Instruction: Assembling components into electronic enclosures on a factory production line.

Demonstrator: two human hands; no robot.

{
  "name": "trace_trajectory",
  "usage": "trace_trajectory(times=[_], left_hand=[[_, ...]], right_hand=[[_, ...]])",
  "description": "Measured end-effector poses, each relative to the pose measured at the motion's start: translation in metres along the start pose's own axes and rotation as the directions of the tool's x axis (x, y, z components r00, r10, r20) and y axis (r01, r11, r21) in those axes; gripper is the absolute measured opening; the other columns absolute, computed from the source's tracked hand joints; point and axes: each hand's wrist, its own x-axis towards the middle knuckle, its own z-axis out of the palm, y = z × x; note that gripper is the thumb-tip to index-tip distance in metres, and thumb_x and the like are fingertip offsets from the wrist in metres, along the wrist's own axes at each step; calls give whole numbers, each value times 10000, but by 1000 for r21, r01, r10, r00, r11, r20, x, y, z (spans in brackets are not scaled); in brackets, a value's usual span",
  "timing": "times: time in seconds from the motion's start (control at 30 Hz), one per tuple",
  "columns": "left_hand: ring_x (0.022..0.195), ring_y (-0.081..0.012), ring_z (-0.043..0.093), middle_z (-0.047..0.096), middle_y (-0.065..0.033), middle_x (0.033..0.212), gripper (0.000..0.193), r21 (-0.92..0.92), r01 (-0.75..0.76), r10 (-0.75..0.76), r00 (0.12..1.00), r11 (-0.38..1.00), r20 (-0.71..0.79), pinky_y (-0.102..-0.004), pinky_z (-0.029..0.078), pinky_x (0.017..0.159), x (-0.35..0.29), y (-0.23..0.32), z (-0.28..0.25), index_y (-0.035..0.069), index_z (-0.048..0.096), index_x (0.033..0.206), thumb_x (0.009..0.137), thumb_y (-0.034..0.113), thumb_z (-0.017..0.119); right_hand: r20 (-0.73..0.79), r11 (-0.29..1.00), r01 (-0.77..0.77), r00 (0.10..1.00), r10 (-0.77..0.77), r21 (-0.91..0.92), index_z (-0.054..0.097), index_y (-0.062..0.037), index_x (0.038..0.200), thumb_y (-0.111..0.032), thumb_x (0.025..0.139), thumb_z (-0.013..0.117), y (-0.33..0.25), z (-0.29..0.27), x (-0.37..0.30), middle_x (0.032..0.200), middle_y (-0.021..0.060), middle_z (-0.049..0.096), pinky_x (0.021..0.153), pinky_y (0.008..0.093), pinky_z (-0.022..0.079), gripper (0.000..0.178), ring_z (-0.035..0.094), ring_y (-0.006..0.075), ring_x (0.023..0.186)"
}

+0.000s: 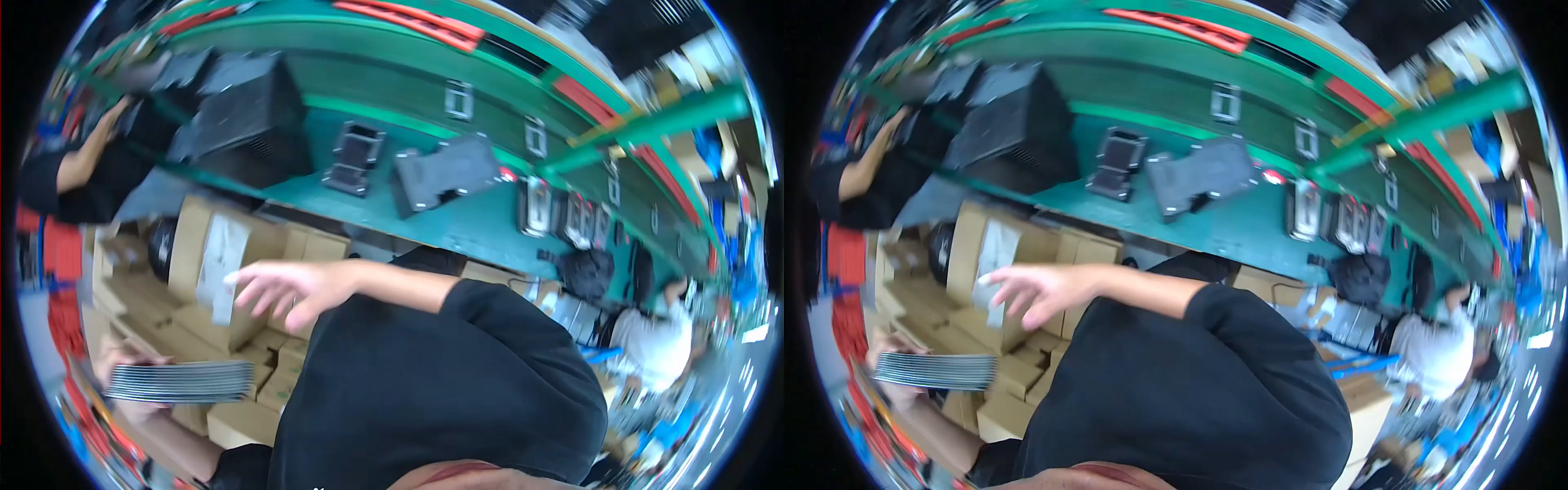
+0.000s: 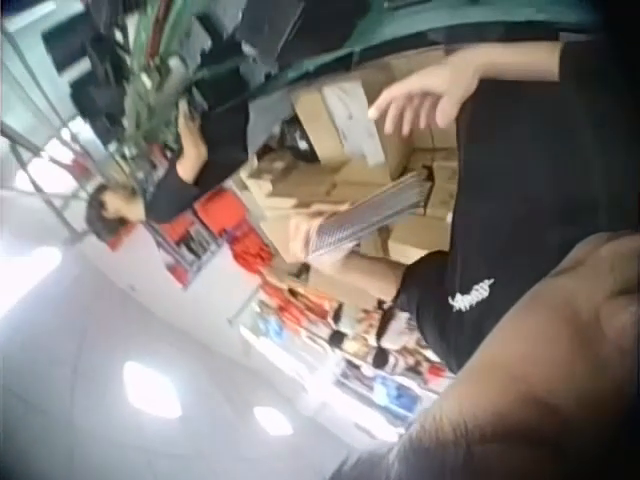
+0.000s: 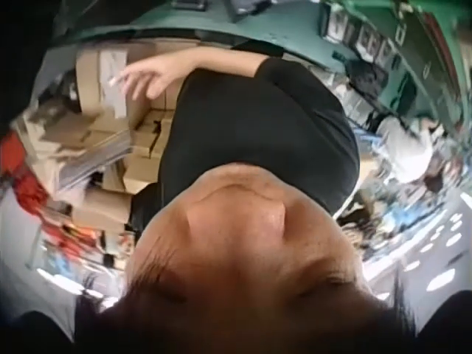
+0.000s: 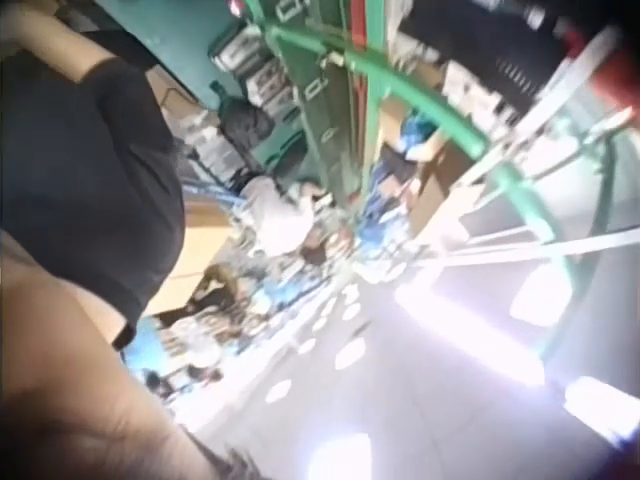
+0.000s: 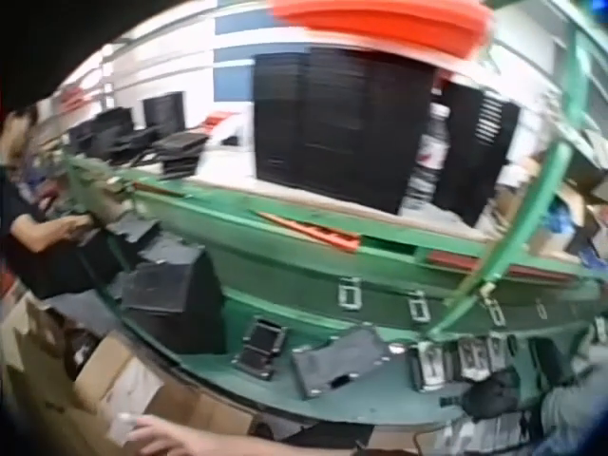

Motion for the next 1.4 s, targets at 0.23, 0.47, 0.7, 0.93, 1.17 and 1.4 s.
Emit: trace_trajectory(times=[0.23, 0.47, 0.7, 0.93, 1.17, 1.4], left_hand=[[913, -227, 668, 705, -127, 993, 704, -184, -57, 140, 867, 981, 478, -365, 516, 857, 204, -12, 292, -28, 716, 1091, 555, 334, 992], [1177, -291, 607, 566, -189, 1341, 819, -454, 50, 49, 978, 890, 203, -443, 479, 1026, 246, -19, 391, -8, 502, 1427, 785, 325, 887], [1064, -316, 662, 571, -202, 1343, 604, -756, 434, 263, 753, 491, 603, -391, 539, 924, 199, -89, 378, -12, 555, 1383, 970, 409, 683], [1113, -296, 664, 673, -138, 1256, 442, 224, 709, -505, 213, 669, 837, -401, 539, 937, 17, -222, 513, 22, 651, 1267, 932, 293, 749], [1327, -403, 526, 542, -250, 1442, 722, 538, 52, -513, 391, 842, 764, -473, 438, 1091, -239, -430, 734, 65, 542, 1425, 887, 511, 725], [1317, -398, 530, 546, -239, 1437, 698, 432, 164, -459, 414, 887, 786, -469, 443, 1083, -181, -443, 815, 76, 540, 1432, 901, 495, 714]], right_hand=[[-203, 999, 42, 978, -41, 1, -77, -126, 1641, -226, 737, 927, -74, -4, -170, 1340, 184, 538, 969, 423, 548, 1354, 629, 250, 1125], [-906, 659, -743, -196, -376, -113, 261, 18, 1552, -249, 654, 916, -72, -7, -407, 1292, 173, 595, 962, 430, 537, 1143, 643, 282, 1093], [-681, 335, -801, -598, -422, 496, 360, 29, 1506, -345, 671, 882, -42, -90, -479, 1266, 188, 643, 942, 517, 511, 1052, 619, 399, 1108], [-523, 0, -967, -138, -841, 255, 537, -48, 1378, -321, 804, 808, -44, -104, -440, 1206, 169, 669, 929, 530, 504, 691, 643, 380, 1062], [-766, 237, -884, 184, -616, -403, 720, -29, 1075, -163, 914, 689, -82, -331, -380, 980, 115, 724, 871, 392, 525, 211, 671, 277, 905], [-571, -430, -775, 631, -525, -463, 734, -94, 1079, -149, 886, 676, -79, -504, -323, 986, 102, 721, 926, 431, 510, 209, 662, 334, 920]])
